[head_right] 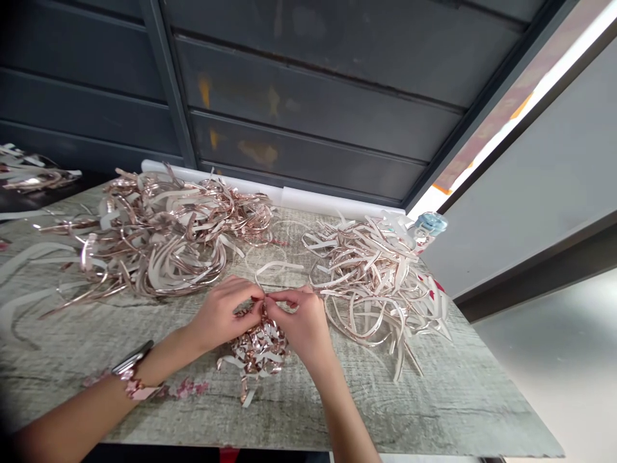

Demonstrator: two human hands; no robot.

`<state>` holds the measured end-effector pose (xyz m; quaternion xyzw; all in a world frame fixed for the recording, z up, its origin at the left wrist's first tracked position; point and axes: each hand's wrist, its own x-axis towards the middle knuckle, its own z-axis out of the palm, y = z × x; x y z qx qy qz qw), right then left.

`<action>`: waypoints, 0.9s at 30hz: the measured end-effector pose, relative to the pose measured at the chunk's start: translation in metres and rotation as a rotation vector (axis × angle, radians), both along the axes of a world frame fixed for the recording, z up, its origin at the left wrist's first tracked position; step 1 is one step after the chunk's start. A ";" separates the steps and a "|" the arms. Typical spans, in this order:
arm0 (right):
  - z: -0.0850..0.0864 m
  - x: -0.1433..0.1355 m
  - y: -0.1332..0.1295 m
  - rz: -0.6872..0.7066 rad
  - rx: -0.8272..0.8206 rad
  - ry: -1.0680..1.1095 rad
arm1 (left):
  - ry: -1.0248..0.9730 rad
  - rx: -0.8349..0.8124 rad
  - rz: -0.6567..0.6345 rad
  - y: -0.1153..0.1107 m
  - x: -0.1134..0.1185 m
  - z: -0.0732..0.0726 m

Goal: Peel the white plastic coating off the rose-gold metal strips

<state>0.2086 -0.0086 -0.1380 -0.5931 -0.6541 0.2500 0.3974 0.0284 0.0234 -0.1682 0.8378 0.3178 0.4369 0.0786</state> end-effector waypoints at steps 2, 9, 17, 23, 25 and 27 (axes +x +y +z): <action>0.001 -0.001 0.000 0.012 -0.018 0.016 | -0.003 -0.044 -0.024 0.000 -0.001 -0.001; 0.002 -0.003 0.000 -0.019 -0.049 0.023 | 0.021 -0.151 -0.098 0.001 -0.003 -0.004; -0.003 -0.007 -0.003 -0.032 -0.049 0.021 | -0.006 -0.249 -0.116 0.004 -0.004 -0.003; -0.005 -0.004 0.000 -0.018 -0.060 0.082 | -0.048 -0.330 -0.134 0.003 -0.005 0.001; -0.006 -0.001 0.003 0.023 -0.071 0.119 | -0.077 -0.398 -0.139 0.003 -0.005 0.002; -0.007 0.002 0.006 0.085 -0.078 0.154 | -0.114 -0.492 -0.147 0.003 -0.006 0.004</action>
